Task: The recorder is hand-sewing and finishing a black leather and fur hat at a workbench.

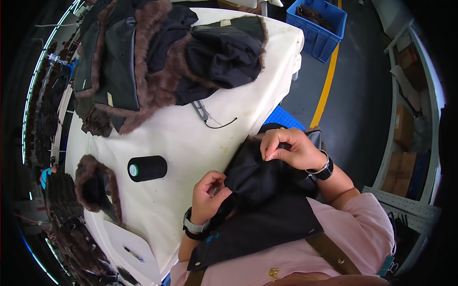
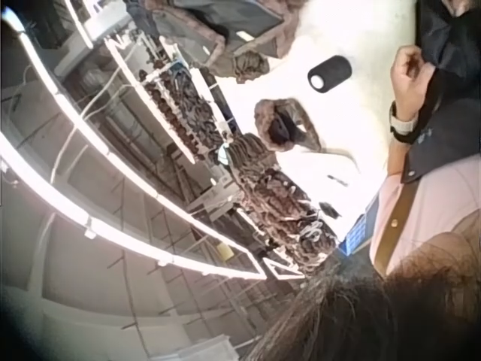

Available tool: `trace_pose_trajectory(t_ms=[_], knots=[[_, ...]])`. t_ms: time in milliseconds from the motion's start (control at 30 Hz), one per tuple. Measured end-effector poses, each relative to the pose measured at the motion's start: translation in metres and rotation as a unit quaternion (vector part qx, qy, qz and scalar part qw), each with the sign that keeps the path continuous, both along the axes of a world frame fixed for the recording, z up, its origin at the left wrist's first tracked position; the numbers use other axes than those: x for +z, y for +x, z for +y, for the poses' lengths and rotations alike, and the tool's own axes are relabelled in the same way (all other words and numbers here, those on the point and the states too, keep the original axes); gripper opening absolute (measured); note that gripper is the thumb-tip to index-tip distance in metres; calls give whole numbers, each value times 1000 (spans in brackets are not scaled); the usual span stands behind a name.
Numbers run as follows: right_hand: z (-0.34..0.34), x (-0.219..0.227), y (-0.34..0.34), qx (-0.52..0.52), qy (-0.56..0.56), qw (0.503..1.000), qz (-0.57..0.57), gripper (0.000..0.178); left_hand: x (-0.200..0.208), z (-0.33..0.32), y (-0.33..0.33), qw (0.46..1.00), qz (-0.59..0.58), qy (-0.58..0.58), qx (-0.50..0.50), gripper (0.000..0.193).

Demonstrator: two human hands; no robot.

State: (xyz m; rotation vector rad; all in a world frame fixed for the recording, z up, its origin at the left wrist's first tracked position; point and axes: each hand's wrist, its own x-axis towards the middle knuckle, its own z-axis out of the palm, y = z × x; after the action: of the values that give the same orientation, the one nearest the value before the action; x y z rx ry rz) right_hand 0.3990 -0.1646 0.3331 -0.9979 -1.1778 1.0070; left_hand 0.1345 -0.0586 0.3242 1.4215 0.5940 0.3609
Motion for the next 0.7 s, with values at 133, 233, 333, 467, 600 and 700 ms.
trace_pose_trajectory(t_ms=[133, 233, 333, 467, 600, 700], knots=[[0, 6, -11, -27, 25, 998, -54, 11, 14, -5, 21, 944, 57, 324, -14, 20], [5, -1, -22, -12, 21, 995, -102, 10, 13, -5, 18, 966, 84, 243, 26, 15], [3, -7, -32, 8, 15, 997, -77, 9, 4, -6, 4, 998, 30, 38, 50, 11], [9, -7, -37, -2, 18, 996, -88, 9, 11, -17, 10, 987, -58, -144, 51, 11], [10, -3, -39, 53, 30, 990, -129, 11, 8, -10, 9, 988, -87, -129, 5, 6], [8, -1, -31, 55, -1, 993, -102, 11, 20, 6, 0, 994, -53, 67, -64, 15]])
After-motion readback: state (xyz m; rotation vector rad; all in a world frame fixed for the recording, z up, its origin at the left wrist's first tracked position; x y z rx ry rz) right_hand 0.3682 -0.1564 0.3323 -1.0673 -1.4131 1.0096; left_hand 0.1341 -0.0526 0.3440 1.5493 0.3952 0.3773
